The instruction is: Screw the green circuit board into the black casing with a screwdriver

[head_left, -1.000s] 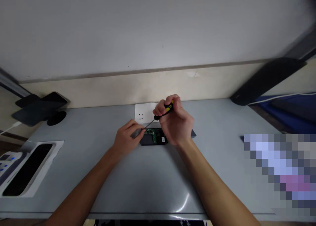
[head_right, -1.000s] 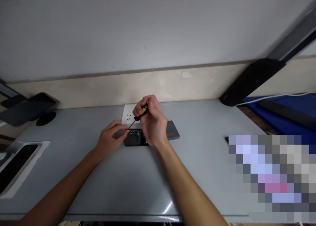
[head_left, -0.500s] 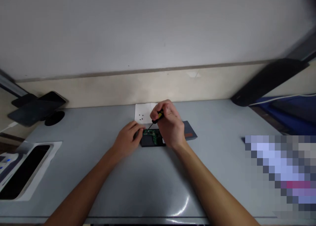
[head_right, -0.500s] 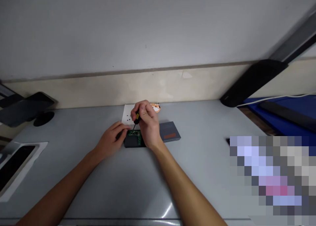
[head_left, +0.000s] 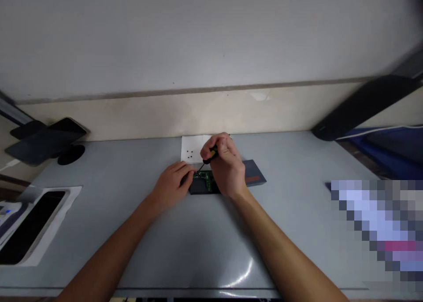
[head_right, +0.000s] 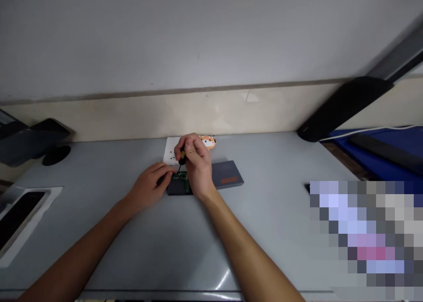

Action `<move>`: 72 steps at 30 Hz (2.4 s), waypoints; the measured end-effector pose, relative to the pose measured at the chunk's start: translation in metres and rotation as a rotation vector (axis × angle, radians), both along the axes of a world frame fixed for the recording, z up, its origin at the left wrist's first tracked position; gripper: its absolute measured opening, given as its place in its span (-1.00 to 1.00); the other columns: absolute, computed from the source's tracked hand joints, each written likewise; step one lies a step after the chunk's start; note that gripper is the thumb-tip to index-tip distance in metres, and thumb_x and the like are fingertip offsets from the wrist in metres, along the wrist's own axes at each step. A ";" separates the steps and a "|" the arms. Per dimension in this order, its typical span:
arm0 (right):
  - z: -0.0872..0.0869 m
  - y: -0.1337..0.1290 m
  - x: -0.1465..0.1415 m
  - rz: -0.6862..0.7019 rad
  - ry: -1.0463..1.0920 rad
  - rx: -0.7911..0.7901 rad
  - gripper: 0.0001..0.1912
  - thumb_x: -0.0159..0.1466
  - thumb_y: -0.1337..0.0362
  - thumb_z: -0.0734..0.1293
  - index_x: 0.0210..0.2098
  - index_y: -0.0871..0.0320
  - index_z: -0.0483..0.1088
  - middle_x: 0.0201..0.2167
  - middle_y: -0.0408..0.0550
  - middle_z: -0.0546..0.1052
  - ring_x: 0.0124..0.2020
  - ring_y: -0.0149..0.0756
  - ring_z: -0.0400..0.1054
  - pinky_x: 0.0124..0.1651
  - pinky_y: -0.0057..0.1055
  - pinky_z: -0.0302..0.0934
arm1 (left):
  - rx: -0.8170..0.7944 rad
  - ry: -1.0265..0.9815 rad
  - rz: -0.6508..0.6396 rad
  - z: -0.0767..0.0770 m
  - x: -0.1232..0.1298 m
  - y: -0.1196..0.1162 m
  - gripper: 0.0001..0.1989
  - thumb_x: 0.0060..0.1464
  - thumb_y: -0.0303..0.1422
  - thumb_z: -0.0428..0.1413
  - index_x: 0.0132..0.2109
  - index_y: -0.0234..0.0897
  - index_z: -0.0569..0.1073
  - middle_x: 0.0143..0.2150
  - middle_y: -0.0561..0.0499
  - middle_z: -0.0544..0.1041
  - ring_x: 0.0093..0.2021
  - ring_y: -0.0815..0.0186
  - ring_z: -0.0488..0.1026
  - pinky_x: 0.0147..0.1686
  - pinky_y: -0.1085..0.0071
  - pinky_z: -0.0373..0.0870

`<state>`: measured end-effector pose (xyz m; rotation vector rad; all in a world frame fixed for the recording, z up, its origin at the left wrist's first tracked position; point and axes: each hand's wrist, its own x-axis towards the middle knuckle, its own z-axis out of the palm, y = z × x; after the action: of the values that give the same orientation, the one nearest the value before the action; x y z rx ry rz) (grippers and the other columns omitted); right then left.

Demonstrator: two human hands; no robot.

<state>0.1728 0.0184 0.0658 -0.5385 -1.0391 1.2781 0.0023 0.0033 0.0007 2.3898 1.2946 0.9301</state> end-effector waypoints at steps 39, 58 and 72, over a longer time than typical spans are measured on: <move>-0.005 0.001 0.000 0.072 0.025 0.049 -0.75 0.40 0.15 0.31 -0.39 0.07 0.30 -0.46 -0.15 0.27 -0.43 -0.34 0.12 -0.32 -0.31 0.00 | -0.069 0.045 0.014 0.004 0.002 -0.001 -0.77 0.38 -0.42 -0.03 -0.01 -0.18 0.52 -0.09 0.00 0.55 -0.07 0.25 0.48 0.01 0.23 0.41; 0.006 -0.006 0.000 0.086 -0.281 0.073 -0.69 0.32 0.06 0.42 -0.34 0.07 0.25 -0.50 -0.24 0.35 -0.45 -0.42 0.25 -0.33 -0.37 0.13 | -0.010 0.052 -0.006 -0.003 -0.001 0.002 -0.79 0.36 -0.43 -0.01 -0.02 -0.20 0.50 -0.05 -0.04 0.56 -0.02 0.21 0.49 0.06 0.20 0.43; -0.010 0.010 -0.002 -0.059 -0.111 0.012 -0.64 0.36 -0.04 0.34 -0.36 0.05 0.20 -0.62 -0.33 0.15 -0.60 -0.47 -0.02 -0.54 -0.44 -0.11 | -0.057 0.029 0.004 0.001 0.001 0.000 -0.76 0.37 -0.43 -0.02 0.00 -0.18 0.53 -0.11 0.00 0.55 -0.08 0.26 0.49 0.00 0.26 0.42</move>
<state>0.1708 0.0284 0.0558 -0.6325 -1.1142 1.2001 0.0029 0.0029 0.0019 2.3663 1.3192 0.8509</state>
